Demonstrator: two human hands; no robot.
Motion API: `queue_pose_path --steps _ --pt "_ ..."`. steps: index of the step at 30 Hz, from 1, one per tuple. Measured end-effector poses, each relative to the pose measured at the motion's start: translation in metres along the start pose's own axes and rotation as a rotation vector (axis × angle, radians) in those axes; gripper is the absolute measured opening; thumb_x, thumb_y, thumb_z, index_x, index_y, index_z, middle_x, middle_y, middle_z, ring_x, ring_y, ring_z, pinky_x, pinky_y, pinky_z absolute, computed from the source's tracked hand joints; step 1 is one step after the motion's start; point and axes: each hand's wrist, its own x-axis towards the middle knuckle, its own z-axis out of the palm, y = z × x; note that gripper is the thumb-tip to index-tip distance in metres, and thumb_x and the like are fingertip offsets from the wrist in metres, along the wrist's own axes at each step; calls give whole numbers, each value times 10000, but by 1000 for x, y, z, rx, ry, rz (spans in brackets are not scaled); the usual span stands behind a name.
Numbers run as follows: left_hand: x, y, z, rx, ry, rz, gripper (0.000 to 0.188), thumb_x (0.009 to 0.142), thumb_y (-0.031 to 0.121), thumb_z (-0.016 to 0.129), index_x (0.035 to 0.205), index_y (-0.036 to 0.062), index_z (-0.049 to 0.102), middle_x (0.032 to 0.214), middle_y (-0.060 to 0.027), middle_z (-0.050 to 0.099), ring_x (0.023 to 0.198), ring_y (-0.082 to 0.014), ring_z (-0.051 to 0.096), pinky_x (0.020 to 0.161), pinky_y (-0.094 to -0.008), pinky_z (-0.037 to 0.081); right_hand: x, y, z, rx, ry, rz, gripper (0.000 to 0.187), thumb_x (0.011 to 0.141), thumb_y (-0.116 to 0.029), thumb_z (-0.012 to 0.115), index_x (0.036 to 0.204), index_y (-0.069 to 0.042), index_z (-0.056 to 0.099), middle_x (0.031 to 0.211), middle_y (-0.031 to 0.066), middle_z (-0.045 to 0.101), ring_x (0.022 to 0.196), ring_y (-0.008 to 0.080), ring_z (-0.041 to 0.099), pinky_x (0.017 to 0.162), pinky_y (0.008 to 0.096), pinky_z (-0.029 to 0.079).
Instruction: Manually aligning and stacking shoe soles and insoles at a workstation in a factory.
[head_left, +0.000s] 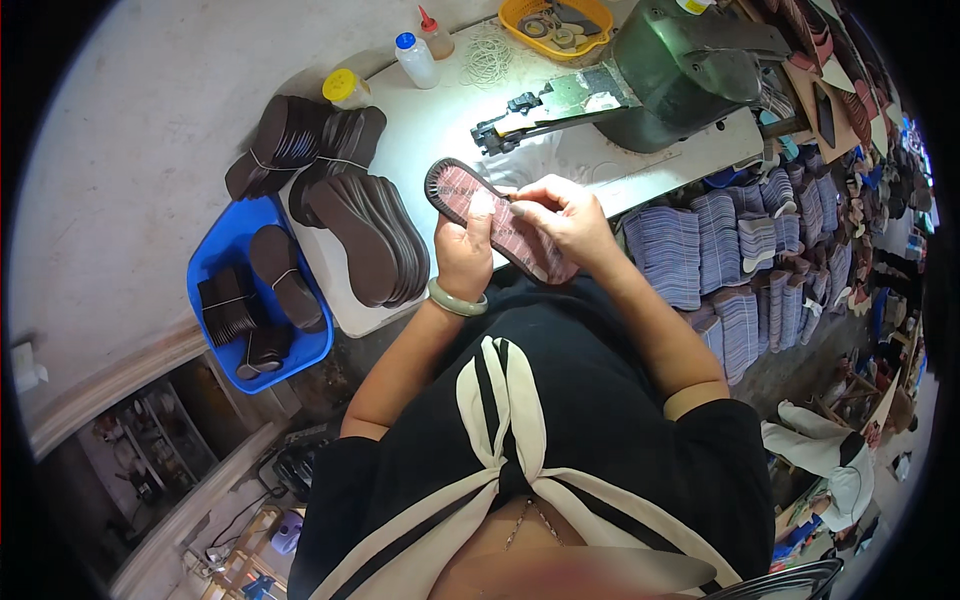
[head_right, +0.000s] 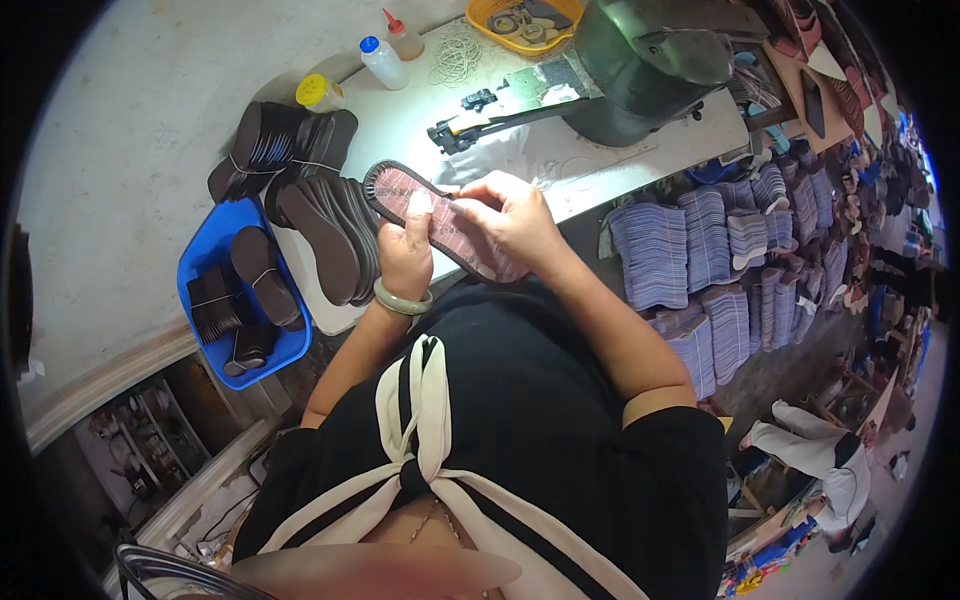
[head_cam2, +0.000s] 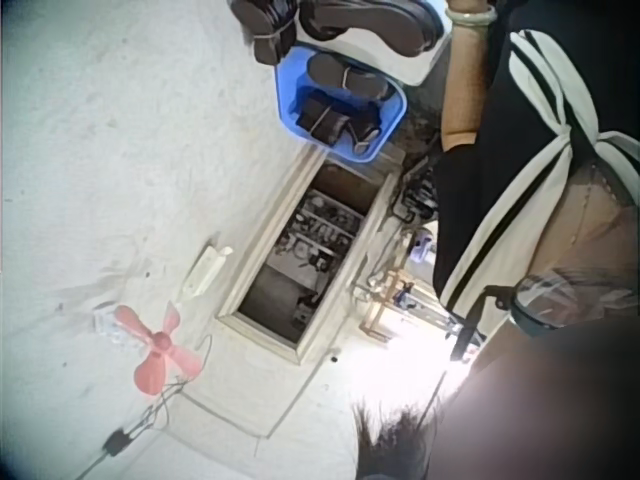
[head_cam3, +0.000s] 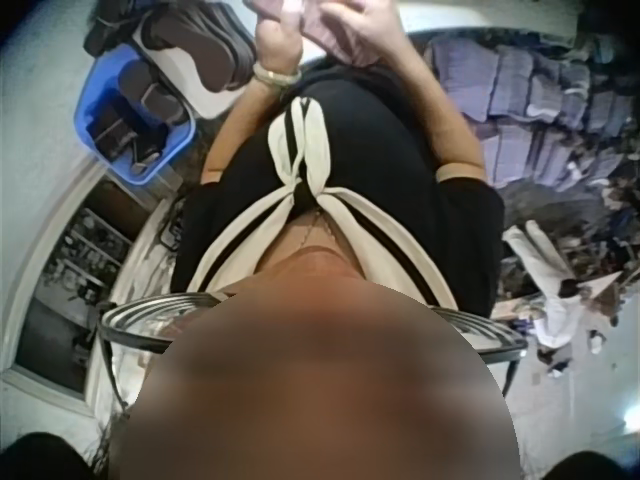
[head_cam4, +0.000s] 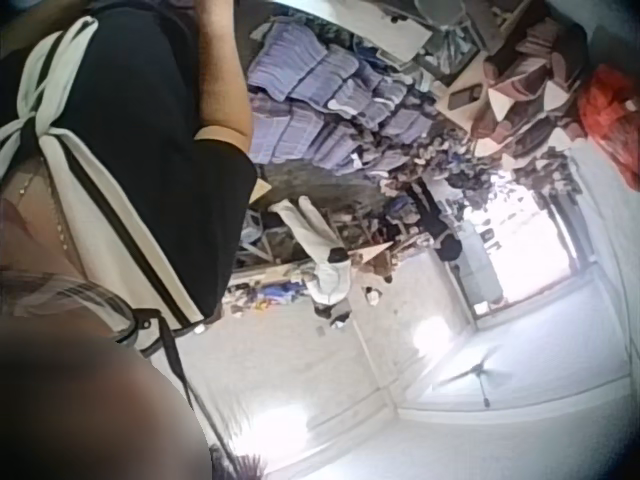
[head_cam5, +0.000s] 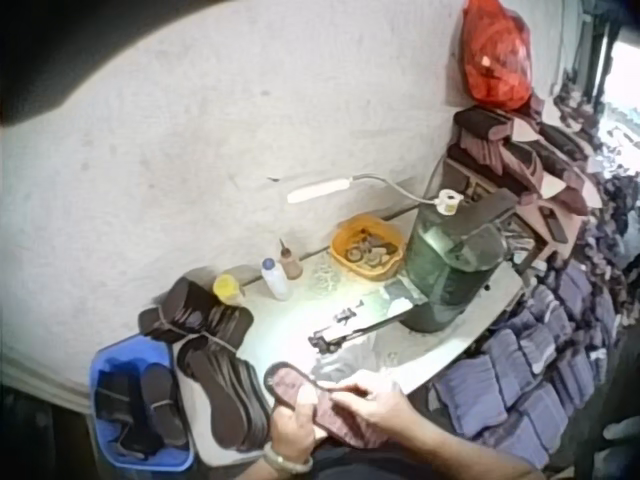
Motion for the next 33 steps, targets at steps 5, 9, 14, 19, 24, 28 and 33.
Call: queue_pose_path --steps 5,9,14,19,24,28,33 --pt "-2 -2 9 128 46 192 251 969 187 481 1039 -23 598 946 -77 644 852 -159 607 769 -283 479 3 7 13 90 44 77 193 831 -148 696 900 28 656 852 50 667 743 81 597 687 240 492" --pt "-1 -11 4 237 82 208 257 962 207 499 1030 -17 605 923 -104 653 848 -189 623 771 -300 484 10 16 12 330 -60 203 161 861 -111 649 958 18 646 871 28 644 764 72 573 727 218 466" --pt "0 -13 0 246 69 175 253 958 208 507 1027 -14 608 929 -112 659 853 -204 630 779 -310 486 17 22 8 384 -117 273 162 863 -117 646 968 6 655 866 16 639 769 69 564 729 203 449" --pt "2 -17 -5 236 90 163 247 952 207 517 1037 -8 603 932 -110 663 864 -209 632 787 -314 483 22 19 4 336 -177 291 177 870 -125 636 986 6 661 850 3 646 764 65 568 721 205 455" --pt "2 -23 -9 505 97 247 301 924 270 538 1081 16 575 915 -172 652 799 -333 653 714 -385 511 23 11 14 -290 -30 -27 178 801 -176 645 893 -30 688 755 121 661 654 188 634 659 304 506" --pt "2 -12 -7 663 91 232 341 913 283 533 1131 21 540 890 -207 638 790 -395 635 678 -426 511 26 11 20 -723 87 -448 115 746 -156 624 770 -49 658 699 95 631 664 303 624 639 394 503" --pt "2 -23 -14 523 126 185 293 916 258 539 1065 10 581 883 -187 652 776 -355 647 688 -401 505 36 17 5 -831 -40 -664 107 783 -120 617 829 -39 670 757 93 651 680 268 634 635 330 510"
